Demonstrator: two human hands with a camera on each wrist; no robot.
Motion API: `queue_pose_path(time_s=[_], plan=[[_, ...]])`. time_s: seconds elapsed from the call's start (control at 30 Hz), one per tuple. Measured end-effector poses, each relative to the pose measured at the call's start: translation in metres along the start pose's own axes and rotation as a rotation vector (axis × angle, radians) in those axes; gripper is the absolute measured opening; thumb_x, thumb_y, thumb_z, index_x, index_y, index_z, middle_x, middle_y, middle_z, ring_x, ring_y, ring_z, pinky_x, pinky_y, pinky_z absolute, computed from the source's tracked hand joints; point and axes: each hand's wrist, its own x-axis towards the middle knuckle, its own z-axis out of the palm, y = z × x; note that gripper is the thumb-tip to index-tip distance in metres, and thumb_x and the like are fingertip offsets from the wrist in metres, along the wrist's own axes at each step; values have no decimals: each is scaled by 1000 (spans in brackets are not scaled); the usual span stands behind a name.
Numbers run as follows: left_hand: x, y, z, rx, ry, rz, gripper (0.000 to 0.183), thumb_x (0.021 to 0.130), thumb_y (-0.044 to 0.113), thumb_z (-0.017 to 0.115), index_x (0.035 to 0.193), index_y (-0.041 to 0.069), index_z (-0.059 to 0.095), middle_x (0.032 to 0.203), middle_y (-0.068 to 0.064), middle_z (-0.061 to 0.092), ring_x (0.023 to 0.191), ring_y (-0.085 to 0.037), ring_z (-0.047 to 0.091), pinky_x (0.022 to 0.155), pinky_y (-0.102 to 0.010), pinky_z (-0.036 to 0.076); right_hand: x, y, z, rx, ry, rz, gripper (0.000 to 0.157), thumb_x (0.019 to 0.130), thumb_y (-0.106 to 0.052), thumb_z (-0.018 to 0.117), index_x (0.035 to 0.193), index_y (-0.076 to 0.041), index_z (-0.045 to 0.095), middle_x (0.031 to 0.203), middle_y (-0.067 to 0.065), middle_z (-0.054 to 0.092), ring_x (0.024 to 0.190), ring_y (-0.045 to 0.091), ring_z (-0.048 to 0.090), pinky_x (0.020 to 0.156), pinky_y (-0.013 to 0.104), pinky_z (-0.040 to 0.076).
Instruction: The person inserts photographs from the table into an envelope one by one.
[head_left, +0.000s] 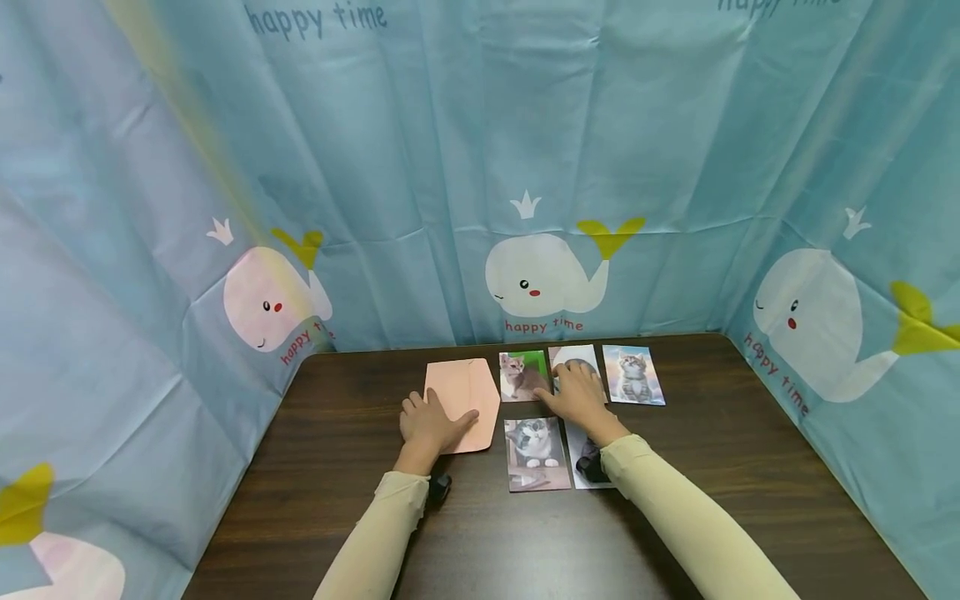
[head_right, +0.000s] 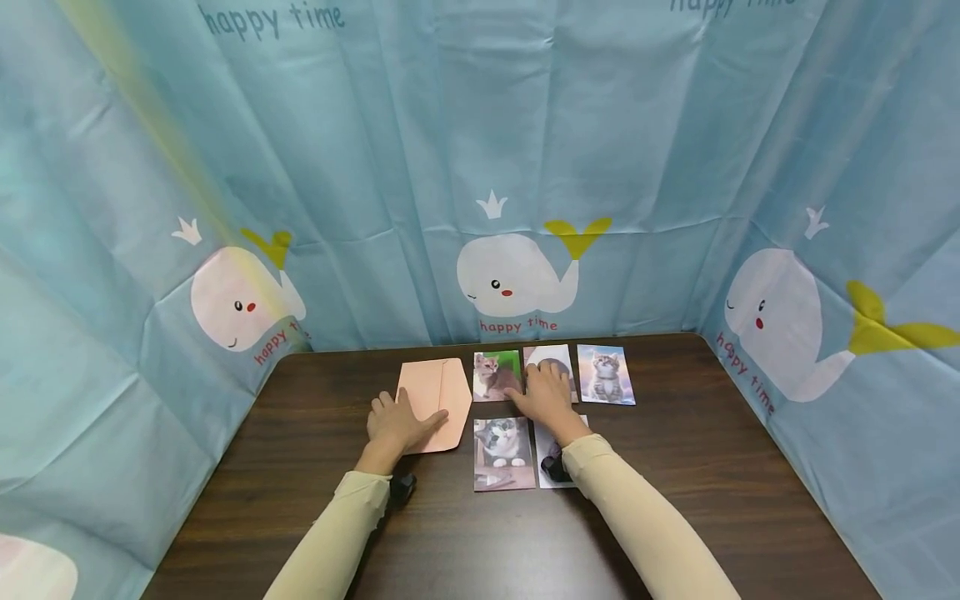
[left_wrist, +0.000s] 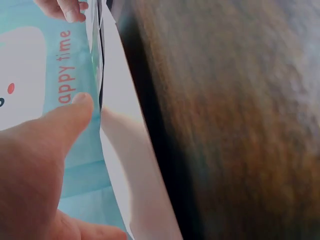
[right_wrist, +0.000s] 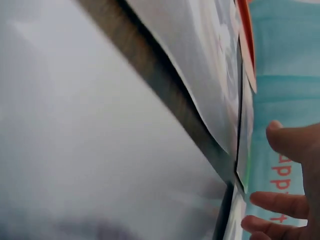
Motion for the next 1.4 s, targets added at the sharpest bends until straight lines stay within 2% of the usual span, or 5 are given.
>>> queue_pose_path(time_s=[0.3,0.6,0.8,1.1,1.4], plan=[[4,3,0,13,-5,-64,123,70,88,58,152,0,35,130,-35,40,117,-47,43,92,-53,43,5,-11,5,82,-14,90,53,84,-58,73,101,-9,65,95,8,53,90,29,47,79,48,40],[3,2,-3,-2,-33,-84,122,67,85,65,154,6,34,128,-37,42,114,-47,45,87,-52,47,6,-17,8,57,25,147,59,75,-67,76,84,-11,59,86,7,52,82,30,47,72,45,39],[4,-3,-2,-28,-64,-109,124,64,80,73,155,6,32,126,-37,43,113,-48,44,90,-54,44,5,-22,11,21,-14,169,64,73,-71,75,73,-11,51,83,9,51,78,31,47,66,44,37],[4,-6,-9,-175,-47,-95,119,66,69,81,154,6,32,137,-38,33,120,-55,41,97,-66,38,8,-24,11,38,-2,169,63,73,-65,79,78,-8,52,82,11,52,78,33,51,68,46,42],[5,-11,-7,-250,-68,-83,109,74,68,74,157,13,30,139,-34,29,119,-50,43,87,-62,45,2,-33,10,204,30,168,45,82,-33,83,105,-10,51,78,5,58,69,26,60,59,43,44]])
